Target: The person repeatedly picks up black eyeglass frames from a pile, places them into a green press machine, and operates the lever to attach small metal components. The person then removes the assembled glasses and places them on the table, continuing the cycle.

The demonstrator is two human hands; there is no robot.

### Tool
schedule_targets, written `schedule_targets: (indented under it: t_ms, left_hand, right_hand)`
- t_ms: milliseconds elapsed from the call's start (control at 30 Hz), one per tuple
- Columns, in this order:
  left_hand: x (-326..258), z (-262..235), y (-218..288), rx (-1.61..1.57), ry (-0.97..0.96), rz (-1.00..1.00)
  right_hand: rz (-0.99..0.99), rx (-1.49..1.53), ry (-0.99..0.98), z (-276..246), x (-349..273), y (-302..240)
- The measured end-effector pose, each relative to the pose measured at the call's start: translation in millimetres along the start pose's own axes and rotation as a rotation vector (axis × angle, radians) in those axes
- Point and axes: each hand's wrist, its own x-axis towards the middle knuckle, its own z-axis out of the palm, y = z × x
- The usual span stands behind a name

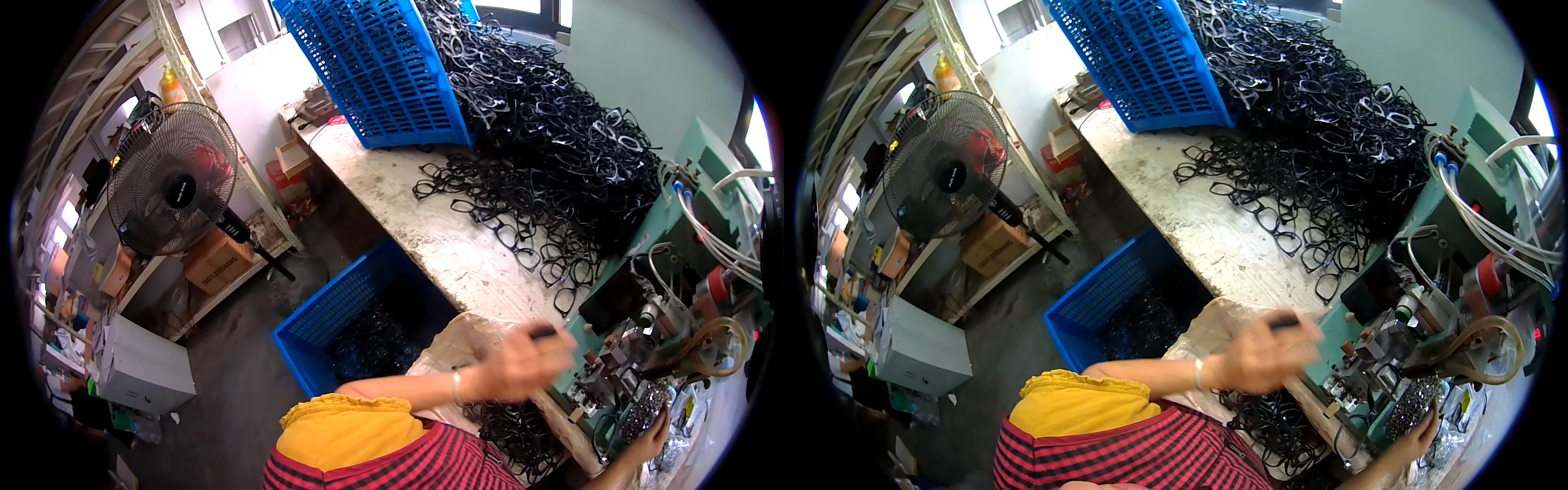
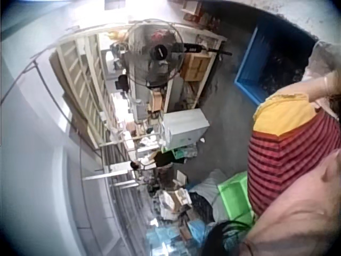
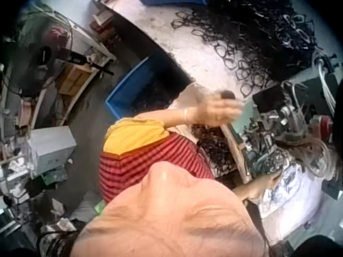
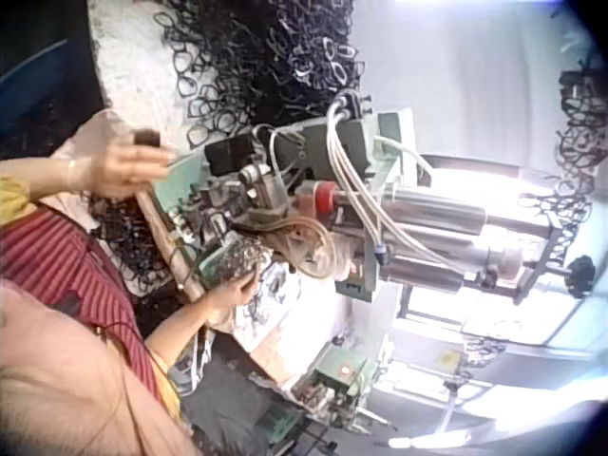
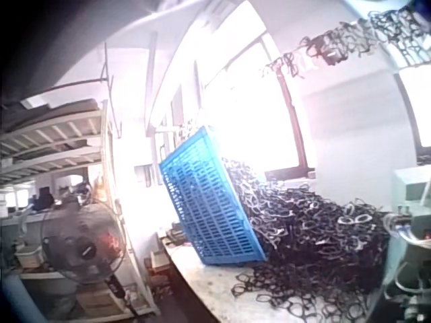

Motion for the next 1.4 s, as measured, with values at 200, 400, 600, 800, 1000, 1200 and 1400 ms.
schedule_targets:
  t_ms: [200, 400, 600, 800, 1000, 1200, 1400]
  left_hand:
    - [18, -60, -150, 0.485, -0.097, -0.535]
    - [40, 6, -247, 0.668, -0.277, -0.958]
    - [-4, 43, -246, 0.449, -0.467, -1.121]
    - [15, 33, -157, -0.482, -0.398, -1.270]
    - [21, 61, -132, -0.944, -0.016, -1.076]
    - [-12, 61, -101, -1.012, 0.185, -1.047]
    - [86, 49, -28, -1.243, 0.261, -0.514]
  right_hand:
    - [0.196, 0.211, 0.224, 9, -16, 15]
    - [0.018, 0.147, 0.136, 46, -2, -21]
    - [0.062, -0.141, 0.202, -10, -43, -35]
    - [0.174, -0.056, 0.223, -28, -71, -52]
    - [-0.192, 0.232, -0.006, 41, -5, -134]
    - [0.065, 0.598, 0.013, 69, -22, -138]
    - [0.140, 0.751, -0.058, 69, -16, -145]
